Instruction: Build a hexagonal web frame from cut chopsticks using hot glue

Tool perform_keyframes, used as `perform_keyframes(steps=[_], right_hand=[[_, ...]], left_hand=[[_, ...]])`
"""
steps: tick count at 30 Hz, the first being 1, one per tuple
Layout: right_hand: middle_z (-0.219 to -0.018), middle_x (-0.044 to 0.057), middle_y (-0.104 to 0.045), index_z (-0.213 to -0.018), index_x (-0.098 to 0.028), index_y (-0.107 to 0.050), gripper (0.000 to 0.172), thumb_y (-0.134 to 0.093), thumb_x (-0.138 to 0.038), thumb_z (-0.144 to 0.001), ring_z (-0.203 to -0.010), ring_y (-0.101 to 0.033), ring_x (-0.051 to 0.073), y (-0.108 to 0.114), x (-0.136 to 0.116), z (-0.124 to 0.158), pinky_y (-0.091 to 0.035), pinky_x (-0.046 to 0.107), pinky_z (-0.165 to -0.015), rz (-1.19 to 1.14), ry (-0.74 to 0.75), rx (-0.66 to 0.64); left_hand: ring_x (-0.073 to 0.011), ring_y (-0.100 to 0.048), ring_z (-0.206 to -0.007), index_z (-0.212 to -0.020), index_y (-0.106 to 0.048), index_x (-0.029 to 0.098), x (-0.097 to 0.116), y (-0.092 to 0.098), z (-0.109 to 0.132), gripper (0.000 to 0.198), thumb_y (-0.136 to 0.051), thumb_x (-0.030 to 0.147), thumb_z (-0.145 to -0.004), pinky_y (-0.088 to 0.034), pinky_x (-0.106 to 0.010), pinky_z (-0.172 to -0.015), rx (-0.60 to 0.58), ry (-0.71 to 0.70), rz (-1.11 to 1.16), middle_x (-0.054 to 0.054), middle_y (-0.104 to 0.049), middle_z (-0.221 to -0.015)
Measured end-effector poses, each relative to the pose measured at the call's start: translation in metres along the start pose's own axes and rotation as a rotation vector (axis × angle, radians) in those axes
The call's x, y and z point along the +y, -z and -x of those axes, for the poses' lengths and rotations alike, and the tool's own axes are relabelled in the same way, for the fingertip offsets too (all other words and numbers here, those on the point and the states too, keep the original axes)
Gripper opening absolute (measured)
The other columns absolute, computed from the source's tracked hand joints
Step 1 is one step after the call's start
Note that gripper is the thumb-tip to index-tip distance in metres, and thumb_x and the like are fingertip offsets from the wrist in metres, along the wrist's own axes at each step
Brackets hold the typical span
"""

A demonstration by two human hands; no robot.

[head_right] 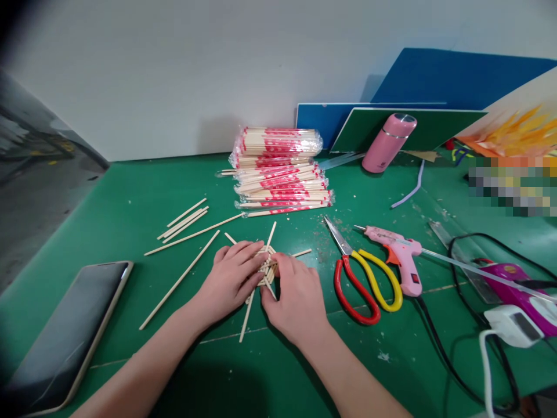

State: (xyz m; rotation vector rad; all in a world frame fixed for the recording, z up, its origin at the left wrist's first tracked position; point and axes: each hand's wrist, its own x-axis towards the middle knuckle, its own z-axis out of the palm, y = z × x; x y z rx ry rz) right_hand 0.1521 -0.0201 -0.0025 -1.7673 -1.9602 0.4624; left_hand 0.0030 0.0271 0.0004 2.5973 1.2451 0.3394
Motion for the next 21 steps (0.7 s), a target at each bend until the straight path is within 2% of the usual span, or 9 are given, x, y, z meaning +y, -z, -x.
perform_keyframes(steps=[14, 21], right_hand=[[-0.089, 0.003, -0.059, -0.107, -0.02, -0.044, 0.037, -0.056, -0.028, -0.073, -0.082, -0.054, 0.021, 0.0002, 0.0017, -0.0047, -0.036, 0.031, -0.064, 0.0, 0.014, -0.035], [-0.086, 0.002, -0.061, -0.104, -0.021, -0.047, 0.026, -0.052, -0.026, -0.079, -0.078, -0.053, 0.02, 0.0056, 0.0001, -0.0059, -0.033, 0.032, -0.066, 0.139, 0.152, -0.015]], left_hand=[[-0.024, -0.035, -0.115, -0.116, -0.046, 0.025, -0.0062, -0.0029, 0.0006, 0.031, -0.033, 0.026, -0.088, -0.028, -0.044, -0.087, -0.013, -0.027, -0.019, -0.004, -0.045, -0.127], [-0.0252, -0.036, -0.115, -0.109, -0.052, 0.026, -0.0054, -0.0003, -0.0001, 0.028, -0.037, 0.025, -0.086, -0.028, -0.045, -0.087, -0.047, -0.037, -0.012, -0.003, -0.044, -0.128]])
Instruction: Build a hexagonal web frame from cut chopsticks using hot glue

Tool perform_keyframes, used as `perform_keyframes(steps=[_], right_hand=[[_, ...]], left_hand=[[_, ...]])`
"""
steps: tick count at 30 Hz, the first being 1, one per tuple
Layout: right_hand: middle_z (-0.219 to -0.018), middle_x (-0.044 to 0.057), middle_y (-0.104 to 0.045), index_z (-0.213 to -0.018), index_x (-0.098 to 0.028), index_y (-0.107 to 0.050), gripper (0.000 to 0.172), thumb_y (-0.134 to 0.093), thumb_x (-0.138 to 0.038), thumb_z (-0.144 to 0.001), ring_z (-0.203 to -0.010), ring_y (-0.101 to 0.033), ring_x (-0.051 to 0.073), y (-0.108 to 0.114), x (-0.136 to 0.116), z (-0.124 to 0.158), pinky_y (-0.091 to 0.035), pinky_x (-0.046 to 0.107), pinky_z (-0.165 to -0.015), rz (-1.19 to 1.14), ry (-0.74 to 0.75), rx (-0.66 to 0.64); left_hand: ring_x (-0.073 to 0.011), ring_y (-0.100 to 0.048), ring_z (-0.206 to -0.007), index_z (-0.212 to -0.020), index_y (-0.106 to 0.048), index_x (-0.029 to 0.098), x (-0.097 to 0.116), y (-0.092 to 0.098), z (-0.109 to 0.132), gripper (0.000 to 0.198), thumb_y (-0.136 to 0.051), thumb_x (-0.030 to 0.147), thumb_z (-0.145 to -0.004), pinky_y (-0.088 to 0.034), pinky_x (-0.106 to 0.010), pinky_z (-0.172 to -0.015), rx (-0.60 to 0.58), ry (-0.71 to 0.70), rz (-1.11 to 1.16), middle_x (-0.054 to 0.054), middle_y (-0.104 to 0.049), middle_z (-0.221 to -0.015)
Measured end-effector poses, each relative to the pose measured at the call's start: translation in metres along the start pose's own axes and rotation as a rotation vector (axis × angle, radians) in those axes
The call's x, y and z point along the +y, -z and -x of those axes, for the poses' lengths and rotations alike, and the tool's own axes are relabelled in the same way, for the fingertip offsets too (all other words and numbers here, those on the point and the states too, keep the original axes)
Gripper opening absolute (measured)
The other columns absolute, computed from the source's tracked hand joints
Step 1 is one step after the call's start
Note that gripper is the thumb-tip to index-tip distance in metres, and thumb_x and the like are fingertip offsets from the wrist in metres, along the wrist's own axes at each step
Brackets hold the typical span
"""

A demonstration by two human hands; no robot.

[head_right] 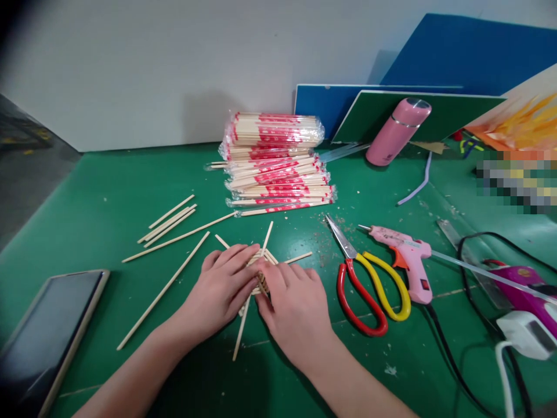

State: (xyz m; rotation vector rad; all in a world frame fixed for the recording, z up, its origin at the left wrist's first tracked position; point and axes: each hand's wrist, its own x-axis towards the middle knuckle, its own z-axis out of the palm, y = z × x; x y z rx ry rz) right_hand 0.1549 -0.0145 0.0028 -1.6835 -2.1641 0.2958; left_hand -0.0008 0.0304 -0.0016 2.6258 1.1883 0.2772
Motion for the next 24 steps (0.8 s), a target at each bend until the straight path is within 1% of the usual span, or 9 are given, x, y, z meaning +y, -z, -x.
perform_keyframes(steps=[3, 6, 11, 15, 19, 21, 24], right_hand=[[-0.088, 0.002, -0.062, -0.101, -0.022, -0.049, 0.021, -0.051, -0.024, -0.081, -0.077, -0.053, 0.019, 0.0004, -0.0005, -0.002, -0.031, 0.031, -0.066, 0.04, 0.069, 0.006], [-0.086, 0.002, -0.063, -0.096, -0.021, -0.051, 0.013, -0.048, -0.023, -0.083, -0.077, -0.054, 0.018, -0.0019, -0.001, -0.0023, -0.03, 0.03, -0.065, 0.037, 0.119, 0.002], [-0.084, 0.001, -0.062, -0.091, -0.021, -0.052, 0.01, -0.045, -0.019, -0.084, -0.076, -0.054, 0.017, -0.0032, 0.0, -0.0013, -0.032, 0.029, -0.066, 0.039, 0.176, -0.01], [-0.082, 0.002, -0.061, -0.087, -0.02, -0.052, 0.008, -0.045, -0.02, -0.084, -0.076, -0.053, 0.017, -0.0006, 0.0, -0.0039, -0.034, 0.029, -0.066, 0.001, 0.149, -0.025], [-0.077, 0.003, -0.06, -0.082, -0.018, -0.052, 0.008, -0.045, -0.021, -0.084, -0.07, -0.053, 0.017, -0.0012, -0.0021, -0.0056, -0.035, 0.028, -0.062, -0.03, 0.097, -0.011], [-0.078, 0.004, -0.06, -0.084, -0.018, -0.053, 0.006, -0.047, -0.021, -0.082, -0.068, -0.052, 0.016, -0.0023, -0.0025, -0.0048, -0.036, 0.028, -0.061, -0.057, 0.068, 0.009], [-0.08, 0.003, -0.06, -0.089, -0.018, -0.052, 0.011, -0.051, -0.023, -0.08, -0.071, -0.054, 0.016, -0.0019, -0.0009, -0.001, -0.039, 0.027, -0.064, -0.122, 0.037, 0.039]], left_hand=[[-0.0255, -0.037, -0.114, -0.109, -0.051, 0.025, 0.0005, 0.0006, -0.0003, 0.028, -0.036, 0.024, -0.086, -0.029, -0.046, -0.086, -0.004, -0.001, -0.006, -0.004, -0.045, -0.127], [-0.0256, -0.038, -0.112, -0.113, -0.049, 0.022, 0.0005, 0.0002, 0.0002, 0.031, -0.038, 0.022, -0.084, -0.029, -0.046, -0.085, 0.015, -0.01, -0.007, -0.006, -0.046, -0.126], [-0.0265, -0.037, -0.112, -0.112, -0.049, 0.021, 0.0011, -0.0002, 0.0005, 0.032, -0.039, 0.021, -0.083, -0.029, -0.047, -0.085, 0.02, -0.019, -0.016, -0.007, -0.046, -0.126], [-0.0262, -0.037, -0.113, -0.113, -0.049, 0.022, 0.0019, 0.0009, 0.0002, 0.032, -0.039, 0.02, -0.083, -0.029, -0.046, -0.085, 0.021, -0.021, -0.014, -0.007, -0.046, -0.126], [-0.0266, -0.037, -0.113, -0.111, -0.051, 0.023, 0.0023, 0.0007, 0.0005, 0.03, -0.036, 0.023, -0.085, -0.03, -0.046, -0.085, 0.018, -0.021, -0.025, -0.006, -0.046, -0.126], [-0.0266, -0.037, -0.113, -0.11, -0.051, 0.023, 0.0026, 0.0002, 0.0006, 0.03, -0.034, 0.024, -0.086, -0.03, -0.046, -0.085, 0.024, -0.006, -0.03, -0.006, -0.046, -0.126], [-0.0255, -0.037, -0.114, -0.11, -0.051, 0.024, 0.0035, 0.0012, 0.0003, 0.03, -0.032, 0.025, -0.087, -0.03, -0.046, -0.085, 0.011, 0.018, -0.014, -0.006, -0.045, -0.127]])
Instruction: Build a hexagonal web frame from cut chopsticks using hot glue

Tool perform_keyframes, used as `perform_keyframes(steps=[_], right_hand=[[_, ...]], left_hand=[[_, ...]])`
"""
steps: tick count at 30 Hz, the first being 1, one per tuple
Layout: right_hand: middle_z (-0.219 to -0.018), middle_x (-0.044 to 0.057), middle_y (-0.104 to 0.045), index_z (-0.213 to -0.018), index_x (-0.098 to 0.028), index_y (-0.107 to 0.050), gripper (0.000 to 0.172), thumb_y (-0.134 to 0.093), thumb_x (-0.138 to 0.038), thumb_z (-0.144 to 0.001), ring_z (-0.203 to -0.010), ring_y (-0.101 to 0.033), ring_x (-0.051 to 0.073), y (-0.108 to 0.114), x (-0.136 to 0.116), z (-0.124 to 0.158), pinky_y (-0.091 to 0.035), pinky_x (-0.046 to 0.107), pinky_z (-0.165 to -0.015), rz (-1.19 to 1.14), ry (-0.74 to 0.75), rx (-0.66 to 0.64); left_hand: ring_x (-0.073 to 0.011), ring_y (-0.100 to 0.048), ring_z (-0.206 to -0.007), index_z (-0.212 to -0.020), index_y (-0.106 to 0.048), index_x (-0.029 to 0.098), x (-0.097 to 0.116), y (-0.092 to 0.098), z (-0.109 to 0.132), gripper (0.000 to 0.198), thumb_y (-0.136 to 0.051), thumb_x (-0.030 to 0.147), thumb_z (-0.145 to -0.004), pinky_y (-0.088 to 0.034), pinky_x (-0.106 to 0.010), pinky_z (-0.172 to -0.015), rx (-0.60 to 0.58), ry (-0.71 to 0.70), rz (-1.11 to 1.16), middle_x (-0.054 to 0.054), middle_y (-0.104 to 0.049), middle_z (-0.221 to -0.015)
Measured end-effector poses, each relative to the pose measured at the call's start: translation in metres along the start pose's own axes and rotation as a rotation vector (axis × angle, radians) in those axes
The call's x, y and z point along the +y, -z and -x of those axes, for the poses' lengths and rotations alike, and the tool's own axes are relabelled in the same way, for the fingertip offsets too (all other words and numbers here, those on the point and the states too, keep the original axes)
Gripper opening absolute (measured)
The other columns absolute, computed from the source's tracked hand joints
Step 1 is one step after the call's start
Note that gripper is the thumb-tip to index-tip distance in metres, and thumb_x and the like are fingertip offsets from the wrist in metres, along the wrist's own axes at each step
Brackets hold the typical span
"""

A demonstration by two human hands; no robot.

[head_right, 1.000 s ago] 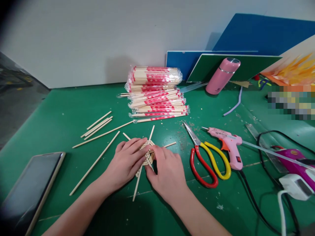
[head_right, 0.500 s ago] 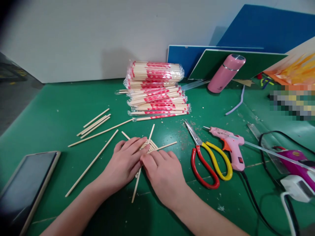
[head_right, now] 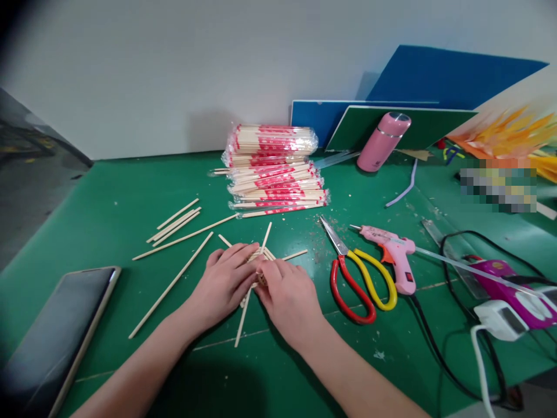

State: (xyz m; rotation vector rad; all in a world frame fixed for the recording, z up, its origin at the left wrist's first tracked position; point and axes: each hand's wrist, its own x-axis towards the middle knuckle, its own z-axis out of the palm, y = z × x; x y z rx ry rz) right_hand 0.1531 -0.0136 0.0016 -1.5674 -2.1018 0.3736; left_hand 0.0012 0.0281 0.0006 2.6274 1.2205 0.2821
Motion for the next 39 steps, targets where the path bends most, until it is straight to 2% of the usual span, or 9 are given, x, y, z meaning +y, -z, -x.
perform_keyframes(steps=[5, 8, 14, 21, 25, 32, 35, 39], right_hand=[[-0.077, 0.001, -0.057, -0.094, -0.018, -0.048, 0.013, -0.045, -0.021, -0.082, -0.07, -0.055, 0.013, 0.005, 0.008, 0.014, -0.042, 0.024, -0.064, -0.124, -0.088, 0.087], [-0.077, 0.002, -0.057, -0.095, -0.017, -0.047, 0.014, -0.041, -0.022, -0.083, -0.067, -0.055, 0.013, 0.004, 0.014, 0.021, -0.044, 0.024, -0.062, -0.181, -0.148, 0.128], [-0.075, 0.002, -0.057, -0.092, -0.017, -0.051, 0.014, -0.043, -0.023, -0.082, -0.064, -0.054, 0.013, 0.001, 0.018, 0.023, -0.043, 0.025, -0.061, -0.248, -0.17, 0.126], [-0.072, 0.001, -0.058, -0.091, -0.018, -0.053, 0.015, -0.043, -0.023, -0.081, -0.063, -0.054, 0.013, 0.003, 0.016, 0.022, -0.041, 0.024, -0.058, -0.272, -0.162, 0.114], [-0.072, 0.002, -0.058, -0.09, -0.018, -0.054, 0.015, -0.044, -0.024, -0.08, -0.065, -0.054, 0.014, 0.003, 0.016, 0.021, -0.041, 0.024, -0.058, -0.277, -0.166, 0.107], [-0.074, 0.001, -0.056, -0.091, -0.019, -0.052, 0.013, -0.045, -0.022, -0.08, -0.066, -0.053, 0.014, 0.004, 0.014, 0.021, -0.042, 0.026, -0.061, -0.305, -0.191, 0.077], [-0.076, 0.001, -0.054, -0.094, -0.019, -0.05, 0.014, -0.044, -0.02, -0.081, -0.069, -0.052, 0.014, 0.005, 0.011, 0.021, -0.043, 0.027, -0.064, -0.326, -0.215, 0.079], [-0.081, 0.002, -0.052, -0.1, -0.021, -0.047, 0.02, -0.045, -0.019, -0.08, -0.074, -0.051, 0.014, 0.002, 0.008, 0.021, -0.044, 0.027, -0.068, -0.412, -0.236, 0.103]], left_hand=[[-0.023, -0.038, -0.115, -0.119, -0.043, 0.023, 0.0, 0.01, -0.002, 0.034, -0.029, 0.023, -0.088, -0.031, -0.045, -0.088, -0.051, -0.005, 0.016, -0.007, -0.045, -0.126], [-0.024, -0.035, -0.118, -0.122, -0.039, 0.02, -0.001, 0.019, 0.0, 0.037, -0.037, 0.026, -0.086, -0.029, -0.047, -0.091, -0.071, -0.008, 0.009, -0.01, -0.042, -0.129], [-0.0264, -0.035, -0.118, -0.112, -0.049, 0.022, -0.002, 0.027, 0.0, 0.035, -0.051, 0.032, -0.079, -0.029, -0.048, -0.091, -0.124, -0.052, 0.013, -0.011, -0.044, -0.127], [-0.0227, -0.041, -0.113, -0.099, -0.056, 0.026, 0.003, 0.023, -0.007, 0.021, -0.052, 0.025, -0.078, -0.029, -0.048, -0.091, -0.116, -0.089, 0.04, -0.006, -0.051, -0.118], [-0.0235, -0.041, -0.114, -0.094, -0.059, 0.026, 0.001, 0.02, -0.006, 0.017, -0.052, 0.025, -0.078, -0.031, -0.048, -0.09, -0.098, -0.093, 0.054, -0.005, -0.051, -0.119], [-0.0218, -0.031, -0.123, -0.119, -0.043, 0.023, 0.004, 0.015, 0.011, 0.037, -0.037, 0.016, -0.083, -0.025, -0.05, -0.096, -0.021, -0.079, 0.044, -0.007, -0.042, -0.13], [-0.0228, -0.031, -0.123, -0.123, -0.041, 0.02, 0.006, 0.011, 0.019, 0.041, -0.034, 0.013, -0.083, -0.025, -0.05, -0.097, 0.011, -0.072, -0.02, -0.008, -0.04, -0.132], [-0.0242, -0.029, -0.124, -0.127, -0.035, 0.019, 0.006, 0.006, 0.025, 0.045, -0.037, 0.017, -0.083, -0.02, -0.049, -0.1, -0.014, -0.116, -0.068, -0.009, -0.037, -0.134]])
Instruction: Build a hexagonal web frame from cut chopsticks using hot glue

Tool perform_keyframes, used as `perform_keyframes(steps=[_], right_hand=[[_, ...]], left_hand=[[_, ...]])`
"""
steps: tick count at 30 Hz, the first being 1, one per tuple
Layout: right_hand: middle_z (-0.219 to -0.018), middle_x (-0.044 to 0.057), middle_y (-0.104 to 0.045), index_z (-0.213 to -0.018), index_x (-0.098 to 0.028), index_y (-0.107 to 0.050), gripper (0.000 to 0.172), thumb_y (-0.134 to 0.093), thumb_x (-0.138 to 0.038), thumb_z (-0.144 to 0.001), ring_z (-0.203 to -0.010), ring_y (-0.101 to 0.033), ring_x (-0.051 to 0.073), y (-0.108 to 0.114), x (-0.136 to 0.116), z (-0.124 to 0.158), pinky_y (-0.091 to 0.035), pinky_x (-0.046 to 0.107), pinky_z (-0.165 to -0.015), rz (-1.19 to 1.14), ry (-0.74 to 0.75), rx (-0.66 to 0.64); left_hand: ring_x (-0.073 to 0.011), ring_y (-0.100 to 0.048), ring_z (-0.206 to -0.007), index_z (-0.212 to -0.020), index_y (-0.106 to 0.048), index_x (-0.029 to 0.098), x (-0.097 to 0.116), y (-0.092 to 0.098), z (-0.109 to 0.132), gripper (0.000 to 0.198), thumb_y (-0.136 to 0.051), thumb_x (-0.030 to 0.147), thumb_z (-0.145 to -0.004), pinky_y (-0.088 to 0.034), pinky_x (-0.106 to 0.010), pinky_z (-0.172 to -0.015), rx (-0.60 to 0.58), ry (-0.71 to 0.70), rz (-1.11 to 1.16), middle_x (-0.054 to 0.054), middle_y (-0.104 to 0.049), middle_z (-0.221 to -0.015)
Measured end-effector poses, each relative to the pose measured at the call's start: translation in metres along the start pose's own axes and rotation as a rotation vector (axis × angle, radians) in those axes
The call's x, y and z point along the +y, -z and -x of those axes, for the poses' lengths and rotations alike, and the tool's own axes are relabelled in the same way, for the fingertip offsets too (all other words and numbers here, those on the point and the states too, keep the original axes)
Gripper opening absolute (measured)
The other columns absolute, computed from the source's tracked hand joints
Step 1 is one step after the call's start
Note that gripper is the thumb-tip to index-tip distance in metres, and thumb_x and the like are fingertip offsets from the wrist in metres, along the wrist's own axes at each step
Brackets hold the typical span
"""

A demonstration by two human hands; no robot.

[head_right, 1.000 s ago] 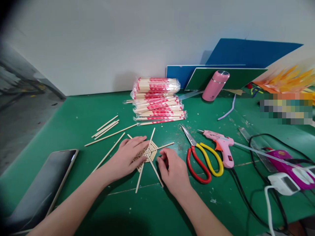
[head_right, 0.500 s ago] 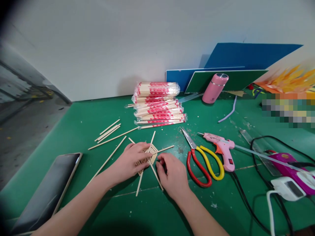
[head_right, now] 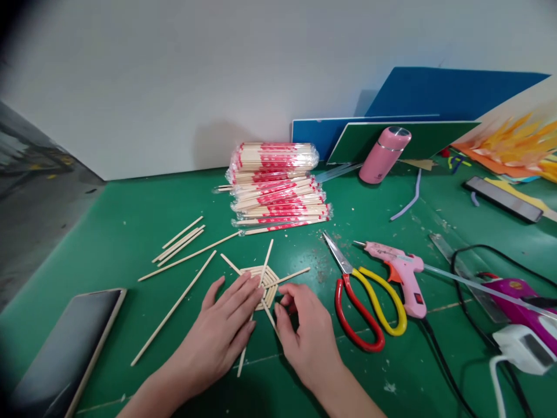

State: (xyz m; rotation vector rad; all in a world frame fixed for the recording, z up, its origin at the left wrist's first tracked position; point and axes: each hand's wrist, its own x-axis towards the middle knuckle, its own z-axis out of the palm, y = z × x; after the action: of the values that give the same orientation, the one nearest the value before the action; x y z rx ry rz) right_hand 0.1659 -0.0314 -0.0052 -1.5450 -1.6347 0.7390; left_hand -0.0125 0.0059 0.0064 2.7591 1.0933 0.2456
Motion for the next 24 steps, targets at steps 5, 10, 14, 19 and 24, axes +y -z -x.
perform_keyframes(steps=[5, 10, 14, 19, 24], right_hand=[[-0.083, 0.002, -0.052, -0.104, -0.022, -0.046, 0.026, -0.048, -0.019, -0.078, -0.074, -0.051, 0.014, -0.005, 0.003, 0.001, -0.045, 0.028, -0.068, -0.003, -0.028, 0.012], [-0.089, 0.003, -0.054, -0.107, -0.023, -0.044, 0.028, -0.046, -0.018, -0.08, -0.079, -0.052, 0.014, -0.004, 0.005, 0.001, -0.045, 0.027, -0.071, -0.063, -0.058, 0.07], [-0.082, 0.0, -0.053, -0.103, -0.024, -0.047, 0.023, -0.035, -0.016, -0.085, -0.075, -0.053, 0.012, 0.001, 0.004, 0.001, -0.044, 0.025, -0.069, -0.149, -0.062, 0.003], [-0.085, 0.001, -0.052, -0.108, -0.024, -0.045, 0.025, -0.036, -0.018, -0.086, -0.077, -0.051, 0.013, 0.002, 0.001, -0.001, -0.043, 0.026, -0.071, -0.085, -0.063, -0.053], [-0.089, 0.002, -0.051, -0.11, -0.022, -0.042, 0.031, -0.046, -0.019, -0.079, -0.079, -0.049, 0.015, -0.005, -0.006, -0.006, -0.042, 0.03, -0.071, 0.107, -0.056, -0.062]], left_hand=[[-0.0231, -0.03, -0.123, -0.125, -0.039, 0.019, -0.002, -0.007, 0.001, 0.041, -0.038, 0.022, -0.084, -0.014, -0.047, -0.102, -0.012, -0.022, 0.006, -0.006, -0.04, -0.132], [-0.0224, -0.033, -0.122, -0.119, -0.046, 0.02, 0.001, -0.01, -0.002, 0.035, -0.037, 0.025, -0.085, -0.006, -0.045, -0.103, 0.042, 0.002, -0.008, -0.003, -0.044, -0.129], [-0.0223, -0.038, -0.119, -0.115, -0.049, 0.02, 0.001, -0.007, -0.003, 0.033, -0.038, 0.026, -0.085, -0.011, -0.044, -0.102, 0.046, -0.001, -0.004, -0.003, -0.047, -0.126], [-0.0217, -0.033, -0.122, -0.119, -0.045, 0.022, -0.001, -0.011, 0.0, 0.034, -0.037, 0.024, -0.086, -0.014, -0.045, -0.101, 0.033, 0.02, 0.028, -0.003, -0.044, -0.129], [-0.0225, -0.036, -0.12, -0.118, -0.046, 0.021, -0.003, -0.014, 0.0, 0.036, -0.035, 0.019, -0.084, -0.015, -0.047, -0.099, 0.052, 0.009, 0.037, -0.004, -0.045, -0.129]])
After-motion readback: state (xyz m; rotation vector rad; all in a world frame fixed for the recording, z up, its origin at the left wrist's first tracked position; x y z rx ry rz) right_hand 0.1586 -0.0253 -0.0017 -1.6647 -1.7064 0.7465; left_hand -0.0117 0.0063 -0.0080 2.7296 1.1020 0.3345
